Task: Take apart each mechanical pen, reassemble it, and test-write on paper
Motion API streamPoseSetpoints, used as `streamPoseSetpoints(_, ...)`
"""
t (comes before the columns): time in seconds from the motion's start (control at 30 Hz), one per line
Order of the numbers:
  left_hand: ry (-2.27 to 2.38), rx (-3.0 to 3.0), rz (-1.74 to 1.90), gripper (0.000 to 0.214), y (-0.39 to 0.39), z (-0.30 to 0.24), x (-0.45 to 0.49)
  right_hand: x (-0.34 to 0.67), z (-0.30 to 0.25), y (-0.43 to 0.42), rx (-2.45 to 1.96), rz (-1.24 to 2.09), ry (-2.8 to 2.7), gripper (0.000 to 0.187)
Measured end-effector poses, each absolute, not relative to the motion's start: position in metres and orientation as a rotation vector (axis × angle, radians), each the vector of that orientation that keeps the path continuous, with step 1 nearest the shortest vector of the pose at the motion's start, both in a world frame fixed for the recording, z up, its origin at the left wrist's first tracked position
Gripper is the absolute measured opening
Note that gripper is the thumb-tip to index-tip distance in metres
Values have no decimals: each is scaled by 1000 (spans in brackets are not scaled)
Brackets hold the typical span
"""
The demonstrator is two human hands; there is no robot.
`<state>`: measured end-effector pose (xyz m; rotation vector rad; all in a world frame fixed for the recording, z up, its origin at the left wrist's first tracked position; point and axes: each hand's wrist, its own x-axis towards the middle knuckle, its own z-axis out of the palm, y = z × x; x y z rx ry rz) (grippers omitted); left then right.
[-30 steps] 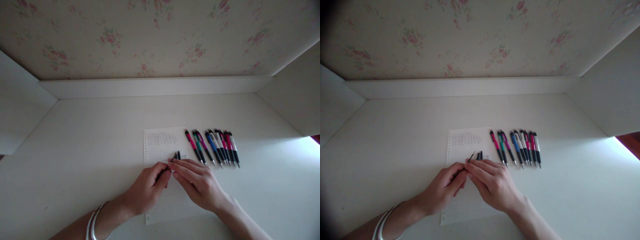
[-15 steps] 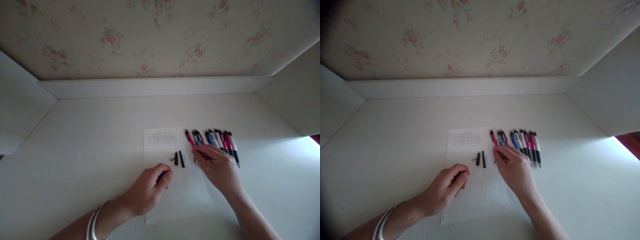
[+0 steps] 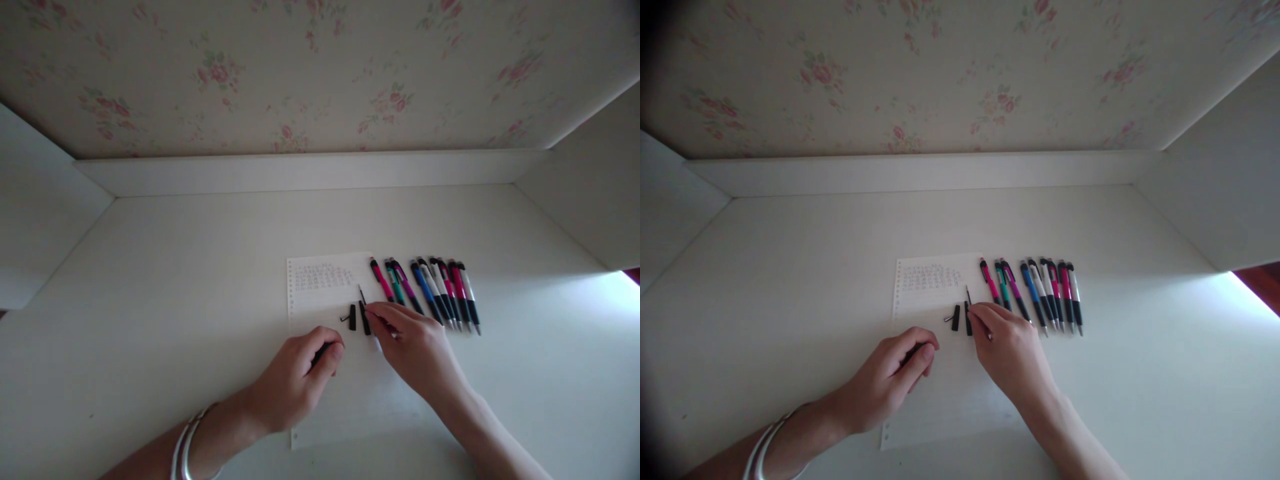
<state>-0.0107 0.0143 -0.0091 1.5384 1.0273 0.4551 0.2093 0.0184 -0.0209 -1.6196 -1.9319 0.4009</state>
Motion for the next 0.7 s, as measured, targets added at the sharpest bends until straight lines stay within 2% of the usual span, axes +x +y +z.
streamPoseSetpoints(0.33, 929, 1382, 564, 40, 12, -20, -13, 208, -14, 18, -1655, 479, -1664, 19)
streamPoseSetpoints(0.4, 906, 1332, 588, 42, 11, -23, -11, 205, -10, 15, -1609, 626, -1612, 21)
streamPoseSetpoints(0.53, 901, 1359, 570, 41, 11, -25, -9, 193, 0, 9, -1445, 1122, -1674, 26)
streamPoseSetpoints(0.7, 930, 1390, 532, 35, 12, -21, -9, 183, 4, 5, -1361, 1285, -1728, 28)
